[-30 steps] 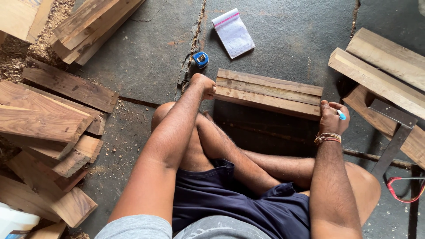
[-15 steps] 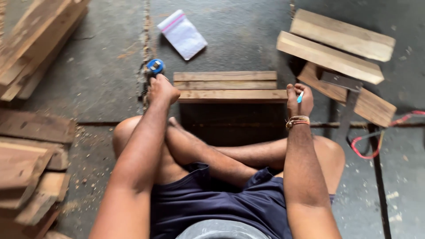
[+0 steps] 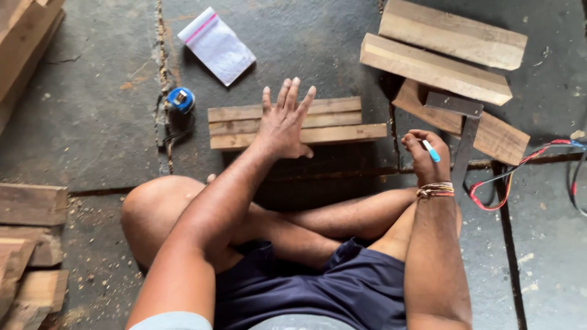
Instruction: Measuring and marking dimensions on several blocks of wood using a tape measure, a square, and a pencil.
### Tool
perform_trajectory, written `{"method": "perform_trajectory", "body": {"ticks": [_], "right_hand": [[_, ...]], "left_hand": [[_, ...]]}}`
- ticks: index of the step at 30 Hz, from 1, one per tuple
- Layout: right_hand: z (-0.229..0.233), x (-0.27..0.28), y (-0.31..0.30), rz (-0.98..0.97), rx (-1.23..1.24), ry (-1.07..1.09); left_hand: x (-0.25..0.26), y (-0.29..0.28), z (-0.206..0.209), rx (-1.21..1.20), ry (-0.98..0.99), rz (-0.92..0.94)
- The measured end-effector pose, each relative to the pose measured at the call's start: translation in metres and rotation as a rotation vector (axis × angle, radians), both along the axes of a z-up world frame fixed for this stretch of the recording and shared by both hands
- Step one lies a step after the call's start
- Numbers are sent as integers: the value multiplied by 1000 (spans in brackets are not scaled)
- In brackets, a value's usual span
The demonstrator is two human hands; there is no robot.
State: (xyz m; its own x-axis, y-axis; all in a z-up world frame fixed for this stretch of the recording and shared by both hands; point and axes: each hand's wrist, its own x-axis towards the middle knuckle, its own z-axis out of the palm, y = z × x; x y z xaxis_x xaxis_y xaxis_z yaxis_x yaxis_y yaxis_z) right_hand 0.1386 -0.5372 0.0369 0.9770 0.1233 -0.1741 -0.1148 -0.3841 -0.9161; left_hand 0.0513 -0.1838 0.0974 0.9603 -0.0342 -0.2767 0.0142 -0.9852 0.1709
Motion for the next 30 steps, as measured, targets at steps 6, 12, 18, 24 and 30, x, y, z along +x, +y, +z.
{"method": "perform_trajectory", "body": {"ticks": [6,12,18,24,30], "right_hand": [[7,15,30,21,-45,-33],[30,5,98,35,-407,-466],[14,-13,151,348,-453,-776],[-9,-10,156,457,-577,-809],[-21,-12,152,428,-678,-882]], "left_hand": [[3,-4,-36,3,-45,5],[6,-2,-28,-36,-157,-14],[8,1,-21,-130,-238,29],[5,6,-42,-99,-303,83],[4,4,-36,-69,-261,53]]}}
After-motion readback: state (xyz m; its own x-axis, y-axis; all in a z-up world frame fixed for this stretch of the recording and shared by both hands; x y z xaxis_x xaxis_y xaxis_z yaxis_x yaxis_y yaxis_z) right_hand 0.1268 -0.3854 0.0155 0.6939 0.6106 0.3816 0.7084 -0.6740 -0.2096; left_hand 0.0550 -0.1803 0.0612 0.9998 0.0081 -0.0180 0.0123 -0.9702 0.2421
